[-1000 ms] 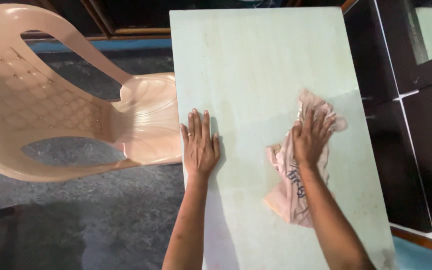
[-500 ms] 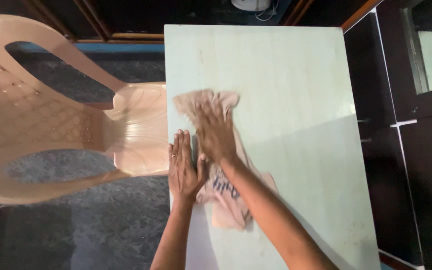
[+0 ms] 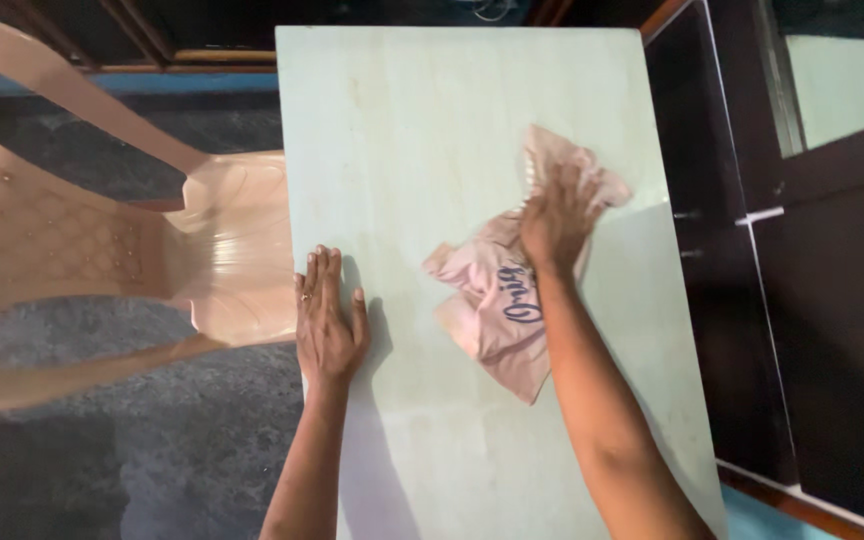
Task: The person organizes a room by moving a box into a cabinet, then relocating various items including a book, a thermos, a cup, and a toy from a small table to a bed. Finally, the person wipes the now-empty table surface with a cloth.
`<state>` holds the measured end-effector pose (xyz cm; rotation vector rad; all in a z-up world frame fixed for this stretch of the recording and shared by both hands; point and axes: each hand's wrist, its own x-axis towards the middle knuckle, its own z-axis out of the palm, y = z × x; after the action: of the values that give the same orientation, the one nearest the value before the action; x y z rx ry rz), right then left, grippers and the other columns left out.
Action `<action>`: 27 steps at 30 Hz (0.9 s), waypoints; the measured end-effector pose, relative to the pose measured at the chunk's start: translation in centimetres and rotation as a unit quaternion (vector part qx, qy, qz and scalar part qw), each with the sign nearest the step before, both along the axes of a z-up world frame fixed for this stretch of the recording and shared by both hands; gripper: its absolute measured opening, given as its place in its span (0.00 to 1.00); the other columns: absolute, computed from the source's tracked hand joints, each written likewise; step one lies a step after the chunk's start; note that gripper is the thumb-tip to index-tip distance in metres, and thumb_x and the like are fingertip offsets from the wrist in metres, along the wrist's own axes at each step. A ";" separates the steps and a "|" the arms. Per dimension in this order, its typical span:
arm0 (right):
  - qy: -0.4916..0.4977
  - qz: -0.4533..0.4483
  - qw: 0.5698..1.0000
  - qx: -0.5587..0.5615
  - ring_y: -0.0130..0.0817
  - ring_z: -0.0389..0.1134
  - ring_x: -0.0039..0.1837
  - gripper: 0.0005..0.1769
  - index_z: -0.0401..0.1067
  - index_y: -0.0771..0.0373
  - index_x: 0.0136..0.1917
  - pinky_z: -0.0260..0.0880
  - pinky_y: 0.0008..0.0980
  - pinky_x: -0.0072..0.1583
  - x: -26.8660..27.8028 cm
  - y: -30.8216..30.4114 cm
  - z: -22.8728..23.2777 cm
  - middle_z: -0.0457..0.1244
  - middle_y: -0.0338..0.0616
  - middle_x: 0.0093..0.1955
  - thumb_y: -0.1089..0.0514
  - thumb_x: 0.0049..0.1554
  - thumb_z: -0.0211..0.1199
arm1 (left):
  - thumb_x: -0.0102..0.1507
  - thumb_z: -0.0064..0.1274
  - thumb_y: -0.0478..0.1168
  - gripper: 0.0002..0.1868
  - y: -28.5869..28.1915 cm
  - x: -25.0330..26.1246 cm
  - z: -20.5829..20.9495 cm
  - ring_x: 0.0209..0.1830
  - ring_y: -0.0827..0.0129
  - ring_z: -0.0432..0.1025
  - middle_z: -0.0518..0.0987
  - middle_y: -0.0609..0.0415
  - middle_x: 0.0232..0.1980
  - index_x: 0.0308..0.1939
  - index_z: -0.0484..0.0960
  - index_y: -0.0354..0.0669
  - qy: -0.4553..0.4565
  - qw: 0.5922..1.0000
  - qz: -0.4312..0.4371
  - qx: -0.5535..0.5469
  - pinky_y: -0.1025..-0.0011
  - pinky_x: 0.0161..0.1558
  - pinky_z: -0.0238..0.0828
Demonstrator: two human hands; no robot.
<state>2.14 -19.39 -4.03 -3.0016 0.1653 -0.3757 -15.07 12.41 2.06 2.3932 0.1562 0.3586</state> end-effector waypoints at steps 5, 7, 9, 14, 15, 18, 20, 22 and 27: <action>-0.024 -0.084 0.995 0.037 0.71 0.30 0.82 0.36 0.45 0.62 0.84 0.28 0.68 0.75 -7.8 -4.7 -0.6 0.37 0.67 0.85 0.47 0.69 0.46 | 0.72 0.39 0.45 0.28 -0.1 -0.1 -0.4 0.81 0.47 0.53 0.64 0.37 0.78 0.74 0.65 0.35 -0.007 1.000 -0.003 -0.005 0.50 0.79 0.44; -0.037 -0.089 0.995 0.039 0.71 0.30 0.84 0.37 0.45 0.61 0.85 0.30 0.66 0.77 -11.9 -3.7 -0.7 0.37 0.69 0.85 0.49 0.68 0.47 | 0.72 0.39 0.46 0.29 -0.1 0.1 -0.4 0.81 0.46 0.54 0.64 0.36 0.77 0.74 0.66 0.35 -0.009 1.000 -0.001 -0.006 0.50 0.79 0.44; -0.045 -0.084 0.994 0.044 0.70 0.30 0.85 0.35 0.47 0.60 0.84 0.30 0.65 0.78 -15.4 -1.5 0.1 0.37 0.68 0.85 0.50 0.67 0.47 | 0.72 0.38 0.48 0.29 -0.2 0.4 -0.4 0.81 0.45 0.54 0.65 0.35 0.77 0.73 0.67 0.34 -0.021 1.000 -0.005 -0.005 0.49 0.79 0.43; 0.061 0.083 0.994 0.040 0.63 0.30 0.86 0.25 0.59 0.59 0.73 0.29 0.62 0.79 -21.2 11.3 4.7 0.38 0.60 0.86 0.51 0.65 0.48 | 0.73 0.37 0.49 0.29 -0.1 0.2 -0.5 0.80 0.45 0.55 0.65 0.36 0.76 0.72 0.69 0.35 -0.022 0.999 -0.009 -0.024 0.49 0.79 0.42; 0.096 0.134 0.985 0.042 0.61 0.30 0.86 0.23 0.61 0.58 0.71 0.28 0.62 0.79 -21.6 14.5 5.9 0.38 0.58 0.87 0.51 0.64 0.49 | 0.73 0.38 0.48 0.28 0.0 0.2 -0.5 0.80 0.45 0.55 0.65 0.36 0.76 0.72 0.69 0.35 -0.024 0.999 -0.013 -0.027 0.49 0.79 0.42; 0.247 0.259 0.934 -0.001 0.57 0.31 0.87 0.19 0.68 0.58 0.64 0.27 0.60 0.80 -22.3 19.9 8.8 0.38 0.53 0.87 0.52 0.62 0.50 | 0.71 0.38 0.44 0.27 0.4 -0.1 -0.3 0.80 0.45 0.55 0.66 0.36 0.76 0.72 0.70 0.35 -0.026 0.998 -0.030 -0.053 0.48 0.79 0.42; 0.399 0.297 0.860 -0.114 0.53 0.29 0.89 0.15 0.76 0.50 0.55 0.25 0.59 0.80 -21.0 19.3 9.2 0.35 0.47 0.90 0.50 0.64 0.50 | 0.70 0.38 0.42 0.27 1.1 -0.3 0.0 0.80 0.45 0.55 0.66 0.37 0.76 0.71 0.71 0.35 -0.025 0.997 -0.038 -0.055 0.47 0.79 0.43; 0.080 0.272 0.956 0.081 0.50 0.42 0.86 0.33 0.63 0.61 0.76 0.32 0.58 0.81 -18.7 16.1 8.1 0.50 0.47 0.82 0.60 0.57 0.53 | 0.71 0.39 0.40 0.25 0.8 -0.2 -0.1 0.80 0.46 0.56 0.66 0.38 0.76 0.70 0.72 0.36 -0.032 0.998 -0.035 -0.052 0.47 0.79 0.43; 0.030 0.122 0.991 0.046 0.57 0.41 0.84 0.35 0.58 0.60 0.79 0.33 0.60 0.79 -14.2 3.2 4.8 0.46 0.52 0.84 0.55 0.59 0.52 | 0.70 0.38 0.40 0.23 0.4 -0.1 -0.6 0.80 0.47 0.55 0.66 0.38 0.77 0.67 0.75 0.37 0.001 1.000 -0.024 -0.012 0.48 0.79 0.43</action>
<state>-12.08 -16.22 0.81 -2.8965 -0.1727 -0.2463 -15.17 12.81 1.50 2.3698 0.1029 0.3310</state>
